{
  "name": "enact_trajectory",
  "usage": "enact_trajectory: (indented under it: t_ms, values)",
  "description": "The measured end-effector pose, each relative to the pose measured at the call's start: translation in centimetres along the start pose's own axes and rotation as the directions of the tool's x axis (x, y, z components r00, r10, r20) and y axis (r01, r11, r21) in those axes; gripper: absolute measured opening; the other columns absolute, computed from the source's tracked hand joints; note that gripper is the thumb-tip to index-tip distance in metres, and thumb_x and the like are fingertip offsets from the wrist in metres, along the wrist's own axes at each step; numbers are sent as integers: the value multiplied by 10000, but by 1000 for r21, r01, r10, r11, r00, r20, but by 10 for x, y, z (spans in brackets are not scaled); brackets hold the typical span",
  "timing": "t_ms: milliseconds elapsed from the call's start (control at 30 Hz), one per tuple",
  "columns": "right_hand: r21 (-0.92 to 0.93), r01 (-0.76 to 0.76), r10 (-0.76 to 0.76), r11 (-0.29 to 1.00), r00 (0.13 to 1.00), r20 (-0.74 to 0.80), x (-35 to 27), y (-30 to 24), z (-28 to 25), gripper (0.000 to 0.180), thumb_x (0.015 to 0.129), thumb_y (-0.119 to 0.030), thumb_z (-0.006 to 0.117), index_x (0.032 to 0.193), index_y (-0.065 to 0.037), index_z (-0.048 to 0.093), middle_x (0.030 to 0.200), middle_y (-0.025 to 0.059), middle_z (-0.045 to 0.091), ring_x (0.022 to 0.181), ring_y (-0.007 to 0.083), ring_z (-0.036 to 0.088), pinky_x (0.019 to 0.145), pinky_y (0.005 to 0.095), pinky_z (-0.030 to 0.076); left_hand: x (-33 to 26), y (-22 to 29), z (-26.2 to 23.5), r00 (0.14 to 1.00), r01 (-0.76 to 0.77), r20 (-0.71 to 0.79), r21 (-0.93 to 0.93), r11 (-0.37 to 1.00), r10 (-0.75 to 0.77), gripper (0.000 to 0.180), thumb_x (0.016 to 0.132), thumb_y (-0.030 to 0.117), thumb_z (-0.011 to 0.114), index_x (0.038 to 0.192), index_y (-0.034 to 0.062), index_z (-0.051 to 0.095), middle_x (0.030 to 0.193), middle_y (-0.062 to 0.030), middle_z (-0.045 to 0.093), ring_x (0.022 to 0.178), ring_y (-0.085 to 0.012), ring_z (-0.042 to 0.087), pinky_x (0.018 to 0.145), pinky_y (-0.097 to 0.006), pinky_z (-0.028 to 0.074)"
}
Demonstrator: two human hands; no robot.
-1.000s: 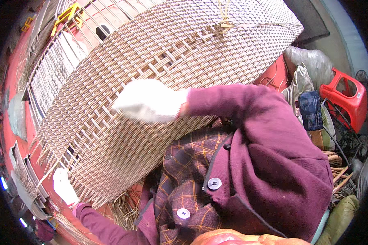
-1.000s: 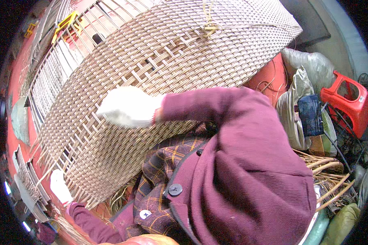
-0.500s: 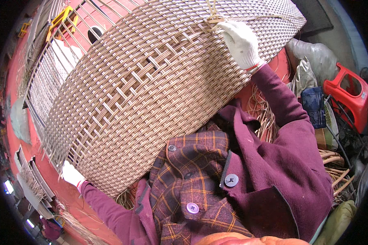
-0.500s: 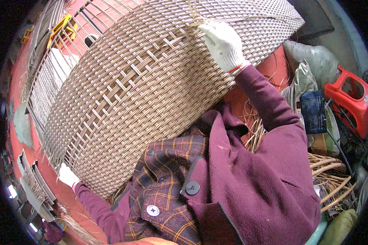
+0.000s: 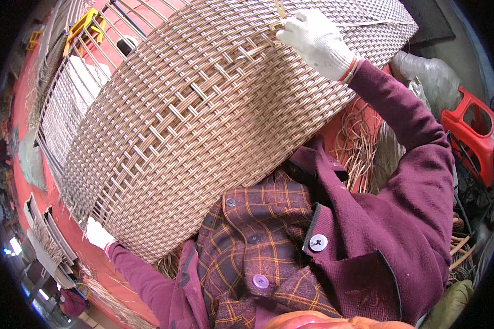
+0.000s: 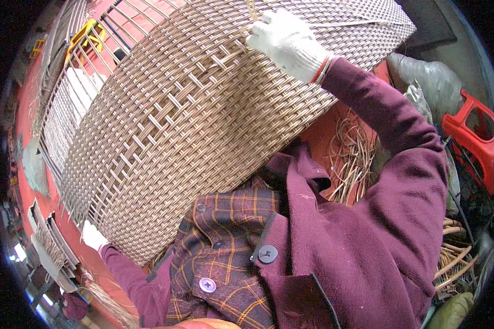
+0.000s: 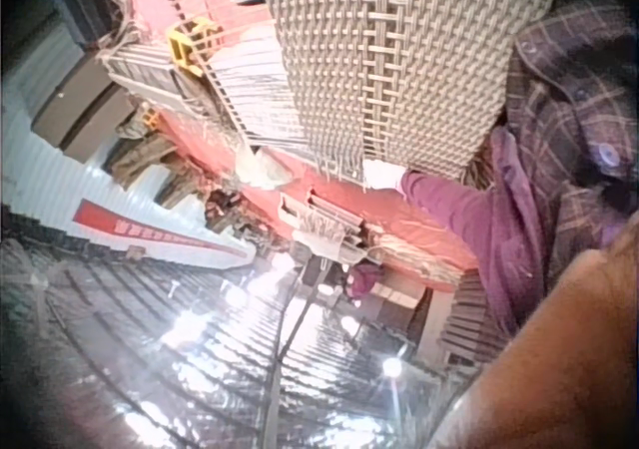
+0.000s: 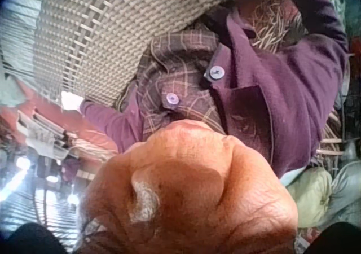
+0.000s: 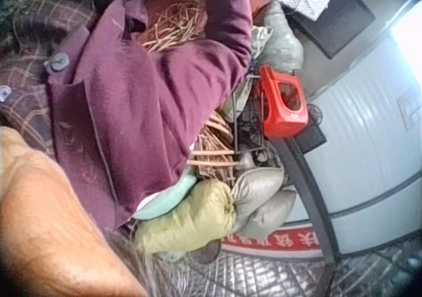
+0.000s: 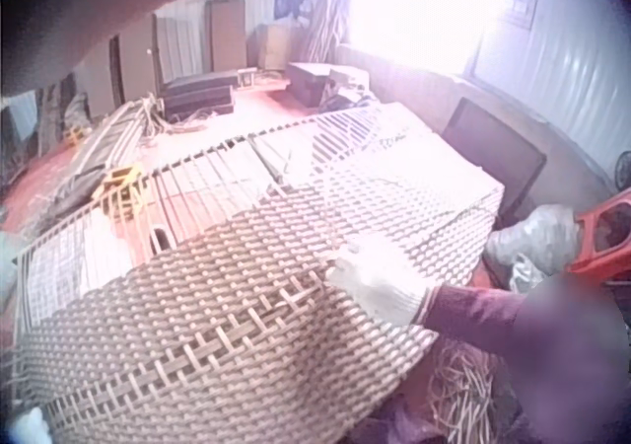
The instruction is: The person weaves a large flat basket using thin reeds, interlacing them by hand. They adjust their jacket and gloves, then continue weaving the reeds into the basket frame.
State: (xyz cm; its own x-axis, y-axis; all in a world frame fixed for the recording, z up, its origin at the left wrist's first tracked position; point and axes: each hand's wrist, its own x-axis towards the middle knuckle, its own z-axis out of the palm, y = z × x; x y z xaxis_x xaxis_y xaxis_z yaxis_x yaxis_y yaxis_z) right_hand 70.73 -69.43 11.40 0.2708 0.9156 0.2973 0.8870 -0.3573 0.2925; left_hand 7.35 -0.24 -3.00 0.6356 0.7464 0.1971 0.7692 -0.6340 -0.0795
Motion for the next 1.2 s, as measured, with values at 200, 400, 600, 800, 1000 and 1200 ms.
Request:
enact_trajectory:
  t_ms: [200,400,600,800,1000,1200]
  values:
    - [57,200,-206,978,966,155,21,18,-21,149,893,-178,674,1036,-148,703,947,64,675,923,288,690,785,440,566,-1,11,0,993,-54,-111,-85,995,44,362,1079,187,498,1310,24,725,1158,-177,784,1011,-294,743,901,-410,585]
    - [-54,344,-332,938,930,155,36,31,-17,74,890,-248,612,848,-187,601,817,12,561,840,222,574,822,393,488,8,67,-58,963,270,-39,141,952,-267,316,1066,342,589,1021,72,746,985,-152,773,800,-353,737,736,-455,590]
    - [-55,445,-447,894,894,-20,26,35,1,98,885,-239,609,963,-188,640,885,19,574,905,258,580,828,423,499,41,219,-186,939,83,-304,-248,965,-159,285,1025,281,722,1101,10,769,1078,-166,776,1005,-271,727,939,-408,571]
    - [152,270,-281,951,958,54,22,43,11,93,866,-228,632,830,-145,651,781,103,609,761,337,629,669,499,521,17,493,-186,775,-625,-427,-627,465,466,161,884,-7,824,1044,11,813,1015,-125,792,953,-258,758,890,-371,593]
    - [296,213,-200,931,977,-74,18,53,27,155,863,-259,643,758,-145,634,715,108,608,730,364,621,683,516,489,7,659,-175,578,-790,-390,-488,371,717,188,956,286,752,1032,122,803,917,-101,715,848,-290,708,779,-400,560]
    - [119,79,-105,990,968,226,25,51,35,243,866,-294,650,698,-133,718,679,123,680,652,349,694,630,499,558,11,683,-148,560,-819,-286,-334,467,778,222,981,343,666,956,160,788,896,-75,726,815,-294,726,713,-430,578]
